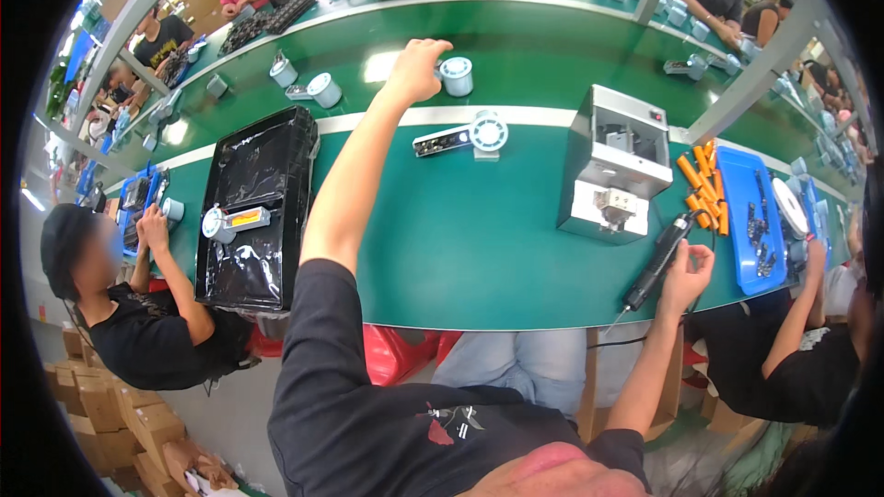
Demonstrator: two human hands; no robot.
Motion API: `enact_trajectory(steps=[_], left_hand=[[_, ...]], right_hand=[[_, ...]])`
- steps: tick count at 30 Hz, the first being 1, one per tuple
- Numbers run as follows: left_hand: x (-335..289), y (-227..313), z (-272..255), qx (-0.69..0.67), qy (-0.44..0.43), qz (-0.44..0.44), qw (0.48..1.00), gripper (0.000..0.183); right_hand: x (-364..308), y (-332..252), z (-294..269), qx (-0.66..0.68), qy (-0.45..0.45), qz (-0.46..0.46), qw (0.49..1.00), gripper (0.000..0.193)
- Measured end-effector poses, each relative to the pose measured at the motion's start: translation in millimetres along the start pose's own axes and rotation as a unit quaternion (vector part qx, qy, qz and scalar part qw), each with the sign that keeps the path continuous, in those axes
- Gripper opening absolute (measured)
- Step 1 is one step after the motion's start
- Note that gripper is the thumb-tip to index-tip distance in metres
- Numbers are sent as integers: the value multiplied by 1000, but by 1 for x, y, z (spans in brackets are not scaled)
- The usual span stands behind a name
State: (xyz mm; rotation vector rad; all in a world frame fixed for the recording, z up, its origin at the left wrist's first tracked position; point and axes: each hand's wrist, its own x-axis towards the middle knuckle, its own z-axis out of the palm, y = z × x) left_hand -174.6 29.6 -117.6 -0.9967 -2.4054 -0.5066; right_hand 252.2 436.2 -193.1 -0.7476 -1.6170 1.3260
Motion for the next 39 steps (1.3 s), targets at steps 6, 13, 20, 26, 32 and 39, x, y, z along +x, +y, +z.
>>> enact_trajectory(steps=[6,13,20,26,32,39], left_hand=[[38,31,-6,93,-255,-25,962,56],[15,73,-89,-3,-84,-115,990,87],[-137,238,-139,-278,-40,-270,921,105],[-191,316,-60,-176,26,-271,946,94],[-178,321,-40,-173,33,-290,941,89],[-178,285,-79,-351,-208,-288,866,107]], right_hand=[[-6,-17,2,-171,17,-53,984,47],[-8,-19,7,-206,15,-108,972,40],[-3,-18,6,-211,11,-86,974,46],[-1,-19,1,-224,-9,-81,971,50],[-4,-23,2,-241,-24,-75,967,60],[-6,-31,0,-265,-35,-38,963,71]])
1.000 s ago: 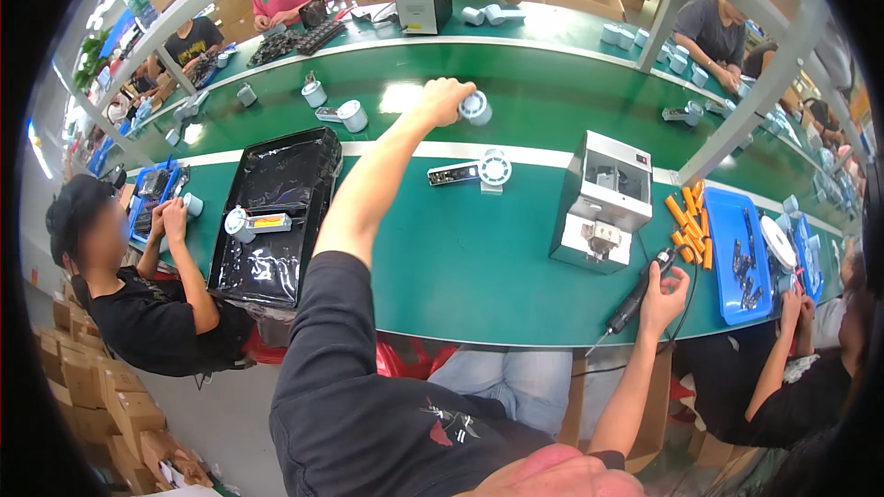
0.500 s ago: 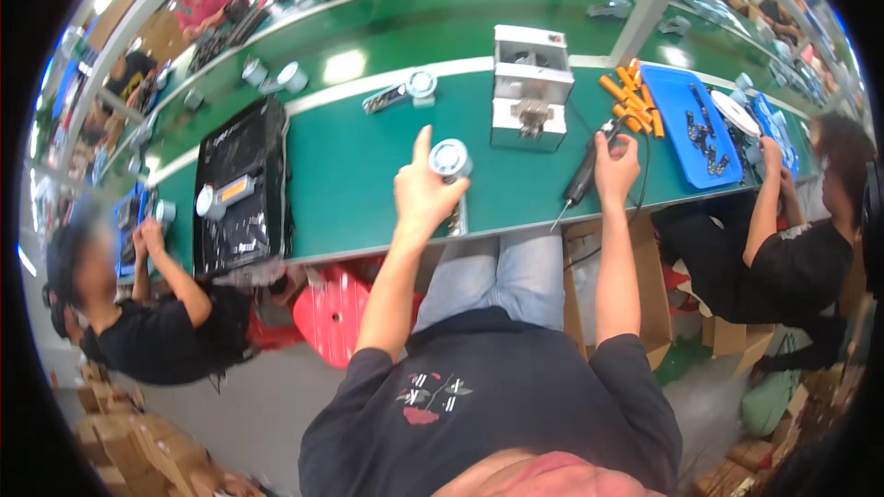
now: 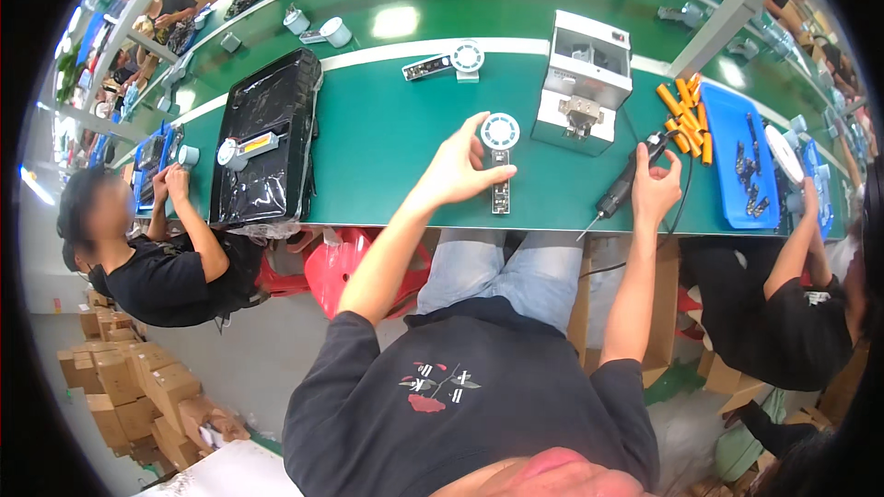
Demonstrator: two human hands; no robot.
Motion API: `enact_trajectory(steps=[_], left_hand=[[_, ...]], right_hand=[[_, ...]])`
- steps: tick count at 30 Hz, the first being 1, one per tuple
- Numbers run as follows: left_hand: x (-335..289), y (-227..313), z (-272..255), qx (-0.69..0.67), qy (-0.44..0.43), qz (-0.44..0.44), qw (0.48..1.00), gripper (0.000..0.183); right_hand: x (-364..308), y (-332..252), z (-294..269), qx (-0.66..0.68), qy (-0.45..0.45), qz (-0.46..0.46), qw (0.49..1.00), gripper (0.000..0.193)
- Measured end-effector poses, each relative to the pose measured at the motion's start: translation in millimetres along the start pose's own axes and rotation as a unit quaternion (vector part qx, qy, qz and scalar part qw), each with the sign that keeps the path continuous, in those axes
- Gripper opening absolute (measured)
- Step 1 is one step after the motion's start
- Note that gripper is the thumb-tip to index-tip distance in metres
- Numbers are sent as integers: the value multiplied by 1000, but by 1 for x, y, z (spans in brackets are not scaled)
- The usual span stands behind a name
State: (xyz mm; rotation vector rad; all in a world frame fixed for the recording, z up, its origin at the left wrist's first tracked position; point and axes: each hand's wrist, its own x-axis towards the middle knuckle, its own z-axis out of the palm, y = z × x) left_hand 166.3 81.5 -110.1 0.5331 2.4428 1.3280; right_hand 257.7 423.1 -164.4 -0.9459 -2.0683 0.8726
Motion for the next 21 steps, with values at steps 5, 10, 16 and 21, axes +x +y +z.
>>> enact_trajectory(steps=[5,10,16,21], left_hand=[[30,-35,-9,-84,-63,155,982,99],[53,-39,-17,-60,-136,177,973,97],[66,-42,-7,-146,-182,182,955,102],[64,-51,-1,-163,-157,209,951,101]], right_hand=[[2,-8,5,-1,-1,-3,1000,65],[2,-6,7,3,4,12,1000,58],[2,-4,8,7,7,46,999,60],[9,-37,-8,-160,-96,60,981,73]])
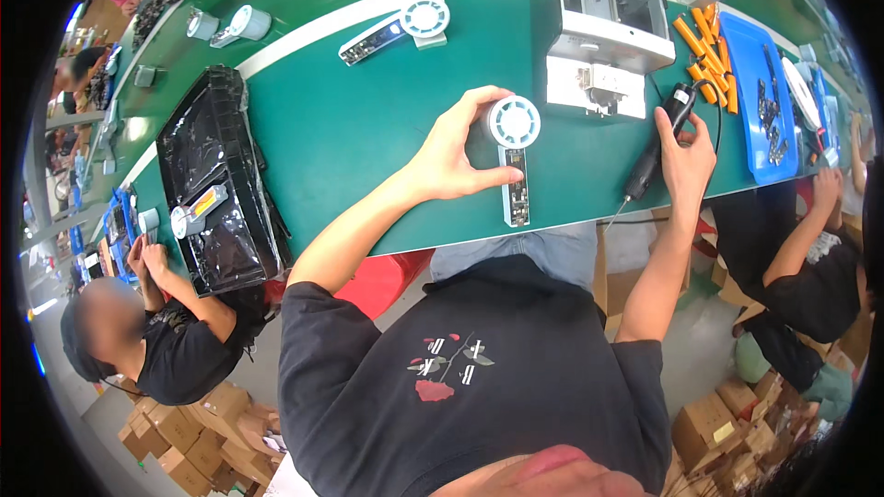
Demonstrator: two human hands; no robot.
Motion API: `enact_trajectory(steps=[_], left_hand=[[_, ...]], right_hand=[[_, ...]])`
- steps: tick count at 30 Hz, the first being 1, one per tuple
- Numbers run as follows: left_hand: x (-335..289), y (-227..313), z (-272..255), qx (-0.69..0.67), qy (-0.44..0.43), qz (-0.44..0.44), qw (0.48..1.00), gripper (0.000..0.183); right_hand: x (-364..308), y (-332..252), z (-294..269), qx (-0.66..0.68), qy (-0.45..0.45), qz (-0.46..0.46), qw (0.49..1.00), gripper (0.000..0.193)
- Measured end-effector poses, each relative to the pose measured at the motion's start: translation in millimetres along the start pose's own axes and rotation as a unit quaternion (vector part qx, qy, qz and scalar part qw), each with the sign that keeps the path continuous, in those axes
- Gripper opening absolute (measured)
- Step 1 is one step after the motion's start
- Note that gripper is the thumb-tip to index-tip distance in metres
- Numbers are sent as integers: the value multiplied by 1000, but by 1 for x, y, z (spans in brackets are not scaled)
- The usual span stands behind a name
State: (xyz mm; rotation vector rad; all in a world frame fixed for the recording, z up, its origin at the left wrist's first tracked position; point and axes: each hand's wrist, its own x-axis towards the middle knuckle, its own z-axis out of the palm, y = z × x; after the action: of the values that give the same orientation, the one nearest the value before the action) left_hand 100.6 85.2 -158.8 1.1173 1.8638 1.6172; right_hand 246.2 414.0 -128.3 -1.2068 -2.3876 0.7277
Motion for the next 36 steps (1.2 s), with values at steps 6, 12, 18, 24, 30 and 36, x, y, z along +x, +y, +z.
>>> enact_trajectory(steps=[6,12,18,24,30,36], left_hand=[[-3,2,1,33,28,46,998,101],[2,1,7,23,41,20,999,90],[-1,4,17,1,80,-20,997,84],[-3,-3,16,42,84,23,995,88],[-1,-2,17,44,89,42,994,91],[-3,-3,17,14,90,34,995,89]], right_hand=[[17,29,-7,270,-143,100,947,47],[-7,-8,-65,619,-134,40,773,46],[-4,-75,-104,832,-229,-102,495,38],[-16,-139,-85,577,-46,-305,756,41],[-11,-185,-47,590,-31,-339,732,42],[-18,-188,-27,568,-33,-300,766,42]])
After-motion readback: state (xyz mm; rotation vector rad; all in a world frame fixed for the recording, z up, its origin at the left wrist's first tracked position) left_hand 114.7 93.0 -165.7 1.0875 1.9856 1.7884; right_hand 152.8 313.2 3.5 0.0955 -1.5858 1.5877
